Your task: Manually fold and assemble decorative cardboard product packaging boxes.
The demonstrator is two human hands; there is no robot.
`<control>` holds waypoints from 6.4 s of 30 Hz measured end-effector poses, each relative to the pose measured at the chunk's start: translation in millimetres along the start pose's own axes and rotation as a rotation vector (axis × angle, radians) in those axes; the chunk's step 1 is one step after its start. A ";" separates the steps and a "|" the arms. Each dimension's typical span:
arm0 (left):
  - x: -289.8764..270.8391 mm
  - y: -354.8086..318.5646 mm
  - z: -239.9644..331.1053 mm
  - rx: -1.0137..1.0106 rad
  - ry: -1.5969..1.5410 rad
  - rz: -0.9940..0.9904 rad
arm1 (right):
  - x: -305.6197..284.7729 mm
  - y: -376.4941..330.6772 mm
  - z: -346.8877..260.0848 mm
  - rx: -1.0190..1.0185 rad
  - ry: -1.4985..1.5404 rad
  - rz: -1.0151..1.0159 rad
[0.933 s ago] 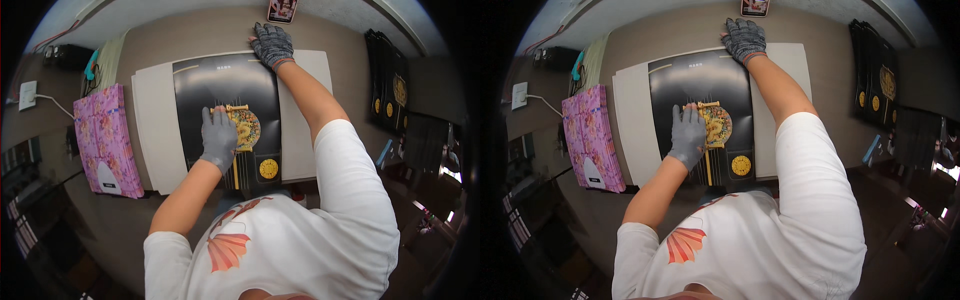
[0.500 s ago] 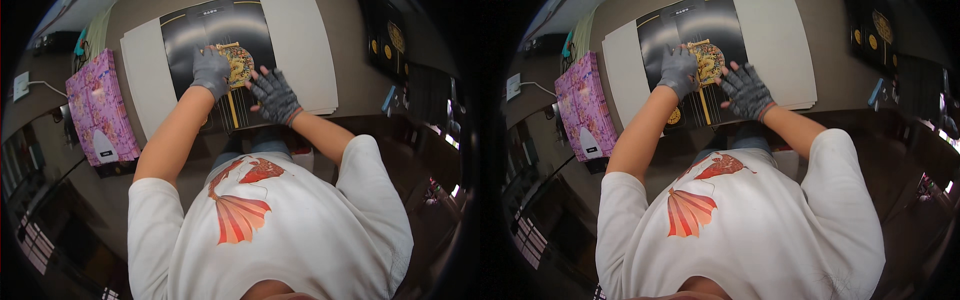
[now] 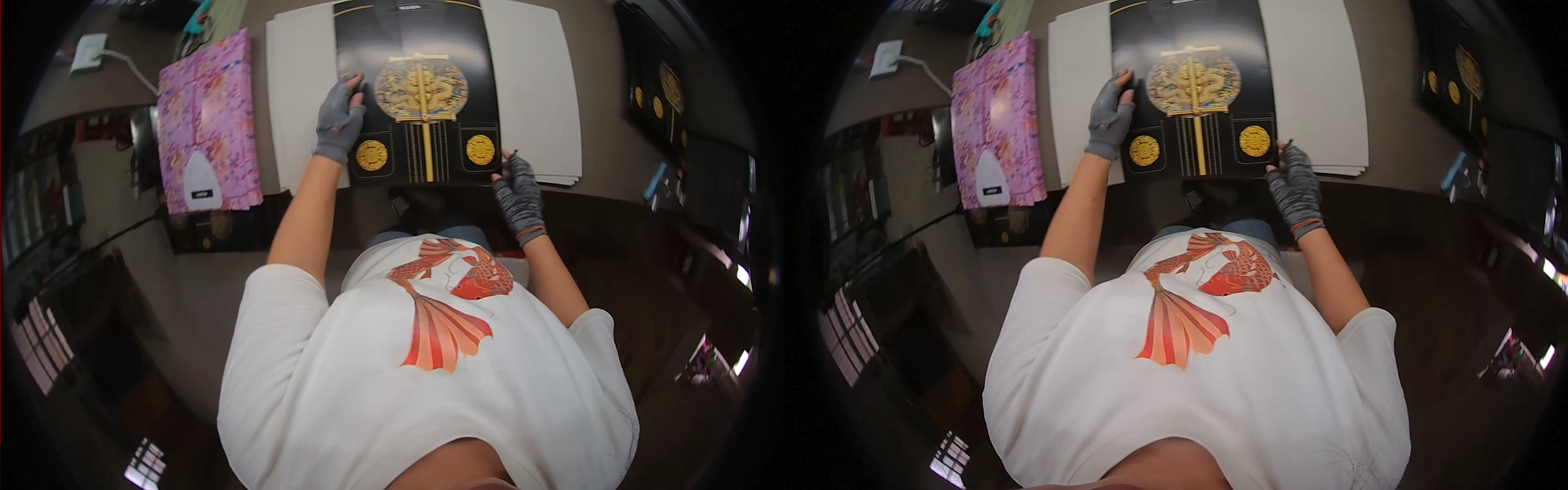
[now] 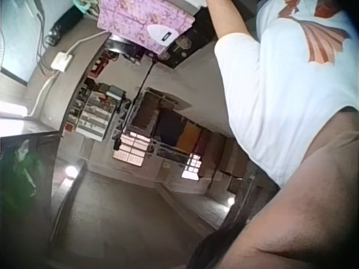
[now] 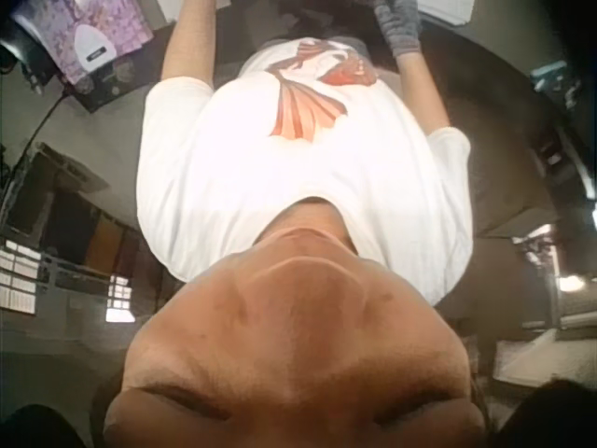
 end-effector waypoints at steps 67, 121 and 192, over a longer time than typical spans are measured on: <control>-70.6 -70.5 12.4 -0.893 0.911 0.238 | -87.2 92.9 94.5 0.098 -0.985 -0.413; -118.5 -61.6 -12.9 -0.487 0.700 0.088 | -91.9 91.8 147.7 0.310 0.106 0.022; 46.0 14.7 59.7 -0.138 0.893 -0.879 | -45.6 107.9 2.7 -0.455 -0.625 0.279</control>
Point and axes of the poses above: each hand's wrist, its own y-axis towards the middle knuckle, its own x-axis out of the palm, z = x × y, the point moved 5 cm from there along y, towards the middle knuckle, and after that the axes turned 10 degrees about -y, right-handed, at the moved point
